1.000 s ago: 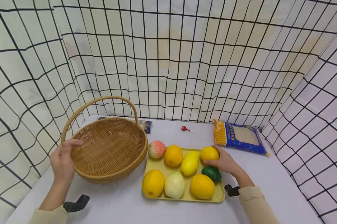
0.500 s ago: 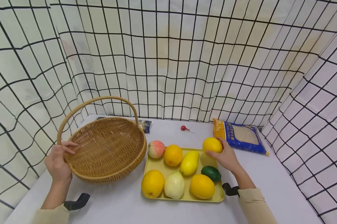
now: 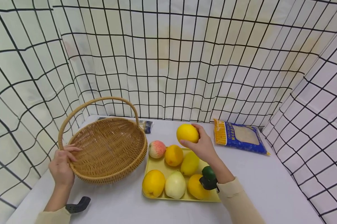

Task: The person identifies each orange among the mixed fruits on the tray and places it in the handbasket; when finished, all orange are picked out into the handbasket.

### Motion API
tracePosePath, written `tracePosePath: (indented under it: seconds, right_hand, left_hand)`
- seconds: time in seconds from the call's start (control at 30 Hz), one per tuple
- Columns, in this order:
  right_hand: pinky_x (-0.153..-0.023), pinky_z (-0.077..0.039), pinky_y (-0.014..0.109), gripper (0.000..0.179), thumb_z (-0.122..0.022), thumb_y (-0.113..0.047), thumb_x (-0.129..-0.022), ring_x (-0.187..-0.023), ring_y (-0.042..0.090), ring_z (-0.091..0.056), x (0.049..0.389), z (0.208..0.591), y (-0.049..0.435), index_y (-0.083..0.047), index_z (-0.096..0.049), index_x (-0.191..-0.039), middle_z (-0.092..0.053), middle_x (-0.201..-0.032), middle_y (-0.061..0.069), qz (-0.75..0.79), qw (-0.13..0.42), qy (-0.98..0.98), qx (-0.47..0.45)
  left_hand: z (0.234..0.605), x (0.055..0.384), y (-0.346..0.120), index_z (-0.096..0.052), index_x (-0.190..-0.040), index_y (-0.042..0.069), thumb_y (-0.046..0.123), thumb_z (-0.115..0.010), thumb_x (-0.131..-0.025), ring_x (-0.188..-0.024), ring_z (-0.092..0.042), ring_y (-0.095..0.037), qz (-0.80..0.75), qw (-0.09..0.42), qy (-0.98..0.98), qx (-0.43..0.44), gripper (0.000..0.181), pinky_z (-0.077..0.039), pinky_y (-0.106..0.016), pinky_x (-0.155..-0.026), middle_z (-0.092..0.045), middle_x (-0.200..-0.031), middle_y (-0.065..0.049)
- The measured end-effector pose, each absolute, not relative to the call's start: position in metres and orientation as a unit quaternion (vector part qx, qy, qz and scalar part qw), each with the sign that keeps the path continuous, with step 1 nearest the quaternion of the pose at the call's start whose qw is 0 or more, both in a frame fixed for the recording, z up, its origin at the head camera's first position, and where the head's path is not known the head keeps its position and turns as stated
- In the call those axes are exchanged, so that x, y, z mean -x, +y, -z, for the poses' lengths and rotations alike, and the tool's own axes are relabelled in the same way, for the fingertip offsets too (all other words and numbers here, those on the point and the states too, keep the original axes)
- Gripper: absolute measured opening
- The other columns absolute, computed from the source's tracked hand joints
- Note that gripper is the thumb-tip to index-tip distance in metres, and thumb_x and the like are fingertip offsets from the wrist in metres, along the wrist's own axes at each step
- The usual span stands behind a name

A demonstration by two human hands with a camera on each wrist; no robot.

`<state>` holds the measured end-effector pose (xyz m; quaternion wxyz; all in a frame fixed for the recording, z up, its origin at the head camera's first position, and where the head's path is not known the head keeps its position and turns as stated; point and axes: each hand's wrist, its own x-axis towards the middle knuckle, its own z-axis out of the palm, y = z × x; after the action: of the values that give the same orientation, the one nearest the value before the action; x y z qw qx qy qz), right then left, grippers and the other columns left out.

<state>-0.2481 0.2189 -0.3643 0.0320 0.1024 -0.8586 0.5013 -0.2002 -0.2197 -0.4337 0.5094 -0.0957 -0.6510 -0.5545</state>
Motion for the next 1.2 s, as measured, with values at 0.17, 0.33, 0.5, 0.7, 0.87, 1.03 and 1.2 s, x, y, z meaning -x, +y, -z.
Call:
tracePosePath:
  seconds: [0.17, 0.33, 0.5, 0.7, 0.87, 1.03, 1.2]
  right_hand:
    - [-0.095, -0.048, 0.045, 0.080, -0.077, -0.039, -0.083, -0.115, 0.026, -0.053, 0.247, 0.349, 0.194, -0.023, -0.032, -0.148, -0.048, -0.138, 0.006, -0.497, 0.029, -0.857, -0.138]
    - [-0.092, -0.049, 0.043, 0.078, -0.076, -0.036, -0.083, -0.113, 0.026, -0.055, 0.249, 0.347, 0.171, -0.024, -0.033, -0.147, -0.048, -0.137, 0.005, -0.510, 0.008, -0.844, -0.164]
    - [-0.090, -0.051, 0.042, 0.079, -0.078, -0.037, -0.081, -0.110, 0.023, -0.058, 0.249, 0.350, 0.146, -0.027, -0.034, -0.146, -0.050, -0.136, 0.001, -0.520, -0.012, -0.835, -0.180]
    - [-0.088, -0.053, 0.040, 0.079, -0.079, -0.034, -0.079, -0.108, 0.021, -0.059, 0.245, 0.353, 0.115, -0.027, -0.037, -0.145, -0.052, -0.136, -0.001, -0.531, -0.023, -0.820, -0.211]
    - [-0.088, -0.052, 0.039, 0.076, -0.080, -0.030, -0.080, -0.107, 0.021, -0.059, 0.240, 0.356, 0.089, -0.027, -0.039, -0.144, -0.051, -0.136, -0.003, -0.550, -0.038, -0.798, -0.242]
    - [-0.085, -0.053, 0.035, 0.076, -0.079, -0.033, -0.080, -0.105, 0.019, -0.060, 0.233, 0.361, 0.065, -0.027, -0.039, -0.145, -0.054, -0.132, -0.003, -0.543, -0.060, -0.794, -0.267]
    - [-0.082, -0.052, 0.032, 0.078, -0.080, -0.039, -0.078, -0.101, 0.014, -0.060, 0.230, 0.364, 0.043, -0.028, -0.040, -0.144, -0.056, -0.128, -0.007, -0.503, -0.074, -0.816, -0.274]
  left_hand:
    - [0.427, 0.195, -0.215, -0.044, -0.053, -0.006, 0.005, -0.035, -0.100, -0.095, -0.057, -0.016, 0.553, 0.510, -0.652, 0.094, 0.050, -0.034, -0.025, -0.094, -0.068, -0.077, 0.007]
    - [0.434, 0.199, -0.219, -0.045, -0.052, -0.005, 0.005, -0.036, -0.099, -0.095, -0.058, -0.015, 0.547, 0.517, -0.652, 0.092, 0.049, -0.035, -0.024, -0.094, -0.068, -0.076, 0.003]
    - [0.450, 0.210, -0.229, -0.045, -0.051, -0.001, 0.006, -0.037, -0.098, -0.097, -0.059, -0.014, 0.532, 0.529, -0.655, 0.094, 0.048, -0.036, -0.024, -0.095, -0.068, -0.074, -0.005]
    - [0.457, 0.215, -0.233, -0.046, -0.048, 0.003, 0.006, -0.038, -0.097, -0.097, -0.060, -0.016, 0.525, 0.537, -0.653, 0.098, 0.050, -0.038, -0.025, -0.096, -0.068, -0.072, -0.005]
    - [0.446, 0.208, -0.227, -0.044, -0.048, 0.001, 0.004, -0.037, -0.096, -0.095, -0.060, -0.015, 0.518, 0.546, -0.650, 0.105, 0.048, -0.039, -0.025, -0.095, -0.064, -0.069, -0.013]
    - [0.432, 0.198, -0.217, -0.043, -0.049, -0.001, 0.005, -0.040, -0.096, -0.093, -0.062, -0.013, 0.516, 0.557, -0.641, 0.108, 0.048, -0.040, -0.024, -0.094, -0.062, -0.068, -0.018]
    - [0.433, 0.199, -0.217, -0.044, -0.048, 0.000, 0.006, -0.044, -0.097, -0.093, -0.063, -0.013, 0.513, 0.563, -0.640, 0.107, 0.049, -0.041, -0.023, -0.093, -0.064, -0.069, -0.013]
